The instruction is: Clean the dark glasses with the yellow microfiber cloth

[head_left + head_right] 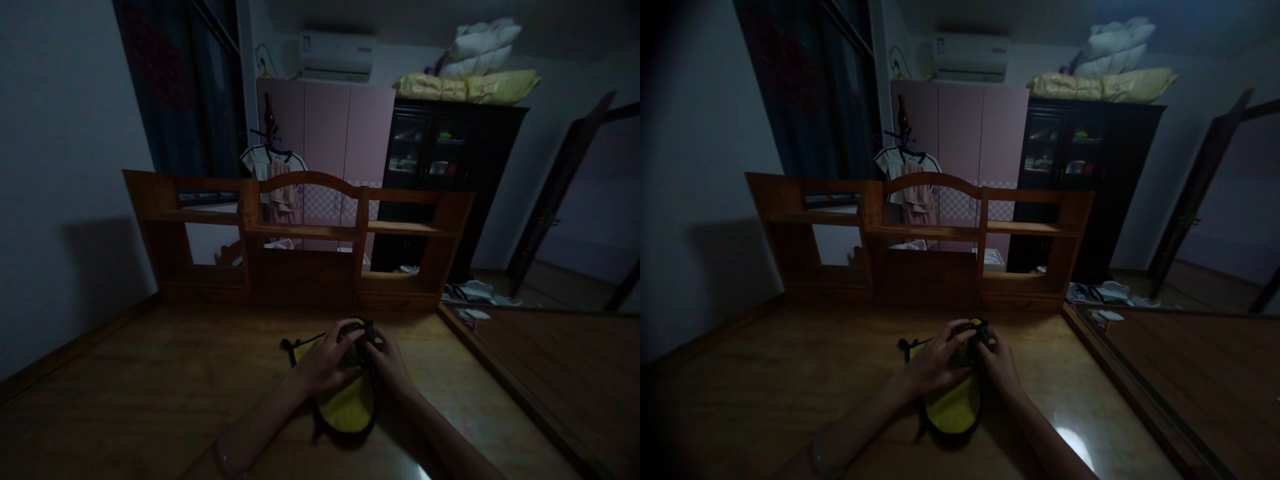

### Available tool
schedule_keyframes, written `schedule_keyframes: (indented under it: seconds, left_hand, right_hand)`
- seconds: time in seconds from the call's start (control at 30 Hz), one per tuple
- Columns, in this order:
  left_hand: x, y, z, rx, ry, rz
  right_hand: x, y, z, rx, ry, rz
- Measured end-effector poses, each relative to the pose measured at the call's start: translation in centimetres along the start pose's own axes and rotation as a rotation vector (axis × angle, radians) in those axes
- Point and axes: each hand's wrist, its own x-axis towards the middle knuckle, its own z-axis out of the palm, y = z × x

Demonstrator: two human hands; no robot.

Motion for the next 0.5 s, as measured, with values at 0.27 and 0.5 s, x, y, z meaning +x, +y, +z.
schedule_keyframes:
  seconds: [0.27, 0.5]
  left_hand:
    - [-0.4, -0.2, 0.2, 0.169, 0.089, -0.070]
    - [-0.5, -0.2, 0.8, 0.284, 0.037, -0.011]
  right_hand:
    - [-0.4, -1.1, 1.1, 0.179, -0.100, 0.157]
    - [-0.8, -0.5, 1.2, 0.136, -0.186, 0.062]
